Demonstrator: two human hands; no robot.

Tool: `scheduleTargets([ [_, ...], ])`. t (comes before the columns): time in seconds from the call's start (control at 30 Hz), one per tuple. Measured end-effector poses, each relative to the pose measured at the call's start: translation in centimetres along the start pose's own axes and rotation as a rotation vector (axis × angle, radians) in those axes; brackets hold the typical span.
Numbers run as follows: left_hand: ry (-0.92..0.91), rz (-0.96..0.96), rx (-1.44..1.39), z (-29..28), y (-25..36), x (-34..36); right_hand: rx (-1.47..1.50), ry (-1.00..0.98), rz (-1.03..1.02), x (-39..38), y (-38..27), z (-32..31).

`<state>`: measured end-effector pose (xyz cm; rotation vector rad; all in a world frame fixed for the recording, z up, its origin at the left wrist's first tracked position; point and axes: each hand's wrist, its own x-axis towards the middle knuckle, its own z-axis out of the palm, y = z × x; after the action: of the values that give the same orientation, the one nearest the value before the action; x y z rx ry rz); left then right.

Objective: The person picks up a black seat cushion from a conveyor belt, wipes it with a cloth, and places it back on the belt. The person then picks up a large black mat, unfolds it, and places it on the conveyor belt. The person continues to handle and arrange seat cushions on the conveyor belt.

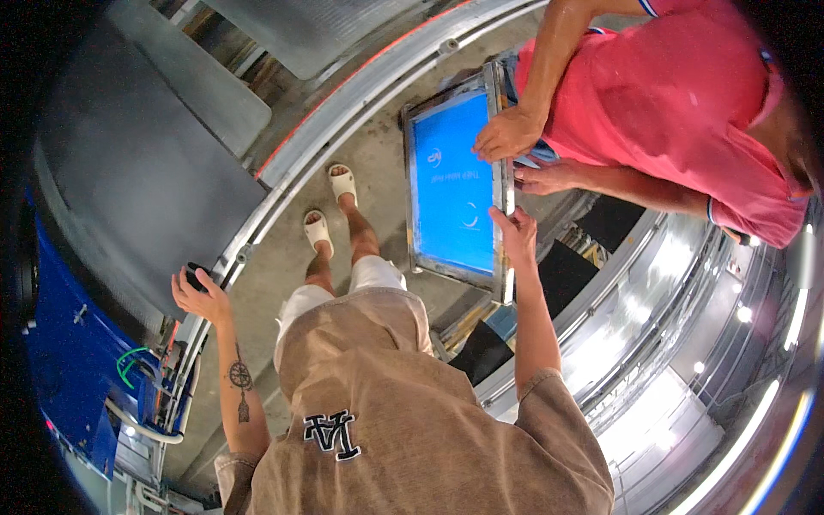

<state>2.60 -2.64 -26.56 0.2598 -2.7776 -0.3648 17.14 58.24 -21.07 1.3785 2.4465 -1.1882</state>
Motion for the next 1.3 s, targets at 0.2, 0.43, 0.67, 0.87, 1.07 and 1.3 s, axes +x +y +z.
scheduleTargets([
  [0.2,0.002,-0.060,-0.007,-0.1,-0.1,-0.5,0.059,-0.042,0.038,-3.7,2.2,-7.3],
  [0.43,-0.010,-0.063,-0.028,-0.5,-0.4,-0.7,-0.822,0.482,-0.492,-8.6,2.6,-10.3],
  [0.67,-0.033,-0.015,-0.071,-0.8,-1.1,-1.0,-0.227,0.348,-0.410,-21.6,-1.9,-3.4],
  [0.87,-0.072,0.064,-0.075,-1.9,-0.5,-0.8,-0.245,-0.049,-0.098,-32.3,10.8,10.3],
  [1.07,0.095,0.206,-0.110,-1.7,-1.3,-0.7,0.031,-0.233,0.882,-44.2,26.2,21.2],
  [1.3,0.087,0.143,0.002,1.2,-2.3,-2.2,0.006,-0.151,0.892,-48.9,27.1,28.4],
])
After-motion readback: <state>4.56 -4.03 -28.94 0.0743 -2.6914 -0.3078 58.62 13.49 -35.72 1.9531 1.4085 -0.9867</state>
